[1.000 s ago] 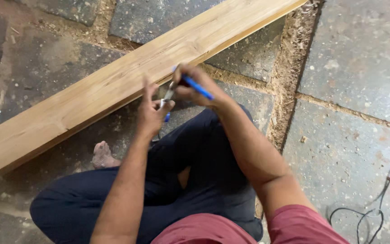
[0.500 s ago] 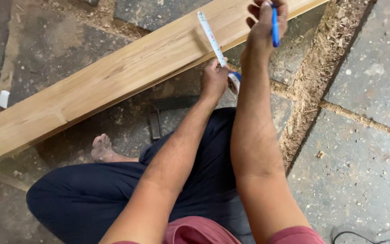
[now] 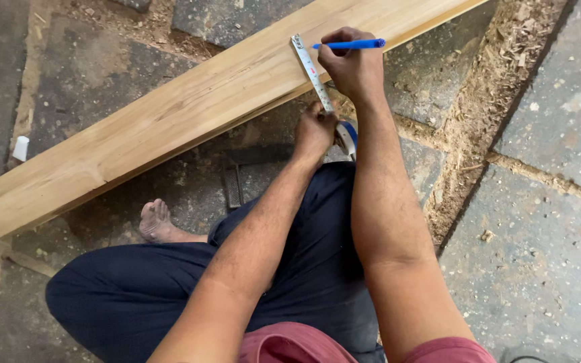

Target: The person sits on the floor of a workshop with long wooden planks. They use an L-square and pencil to mark a plank, reposition the planks, then pull out a tape measure and measure lengths along the boards, marking measured points with the pencil.

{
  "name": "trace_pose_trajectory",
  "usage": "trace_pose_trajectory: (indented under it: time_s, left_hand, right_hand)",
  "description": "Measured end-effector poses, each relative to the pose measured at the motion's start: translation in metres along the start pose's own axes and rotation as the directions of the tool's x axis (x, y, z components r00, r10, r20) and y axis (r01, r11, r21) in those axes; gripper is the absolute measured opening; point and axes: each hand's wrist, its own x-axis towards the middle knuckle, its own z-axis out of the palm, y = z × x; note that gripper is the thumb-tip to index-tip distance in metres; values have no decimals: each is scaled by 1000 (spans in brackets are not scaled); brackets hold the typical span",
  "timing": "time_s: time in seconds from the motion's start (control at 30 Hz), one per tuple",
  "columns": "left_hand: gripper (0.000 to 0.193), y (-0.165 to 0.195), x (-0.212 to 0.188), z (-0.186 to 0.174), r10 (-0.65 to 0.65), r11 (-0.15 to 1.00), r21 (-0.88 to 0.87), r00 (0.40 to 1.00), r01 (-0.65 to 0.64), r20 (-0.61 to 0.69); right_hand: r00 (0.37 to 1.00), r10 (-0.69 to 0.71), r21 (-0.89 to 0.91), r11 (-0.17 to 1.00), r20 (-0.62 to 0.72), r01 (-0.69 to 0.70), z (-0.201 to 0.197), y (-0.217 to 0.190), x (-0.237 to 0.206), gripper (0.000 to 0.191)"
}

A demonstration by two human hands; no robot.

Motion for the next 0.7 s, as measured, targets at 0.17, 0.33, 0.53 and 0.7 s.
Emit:
trace_pose_trajectory:
  time_s: [0.17,0.33,0.53,0.7]
  left_hand:
    - [22,6,-3,-2,-71,994,-84,997,73,24]
    - [31,8,-2,-2,-77,994,-76,996,80,42]
    - [33,9,-4,-4,-97,991,-87,994,101,48]
    - [32,6,-3,-4,-121,990,-67,992,123,38]
  right_hand:
    - [1000,-14,-124,992,-4,14,0,-2,-2,18]
    - [1000,-8,-102,995,-6,8,2,-1,-1,19]
    - [998,48,-117,992,31,-44,5,-3,-1,18]
    - [999,37,-164,986,9,-35,5,0,2,16]
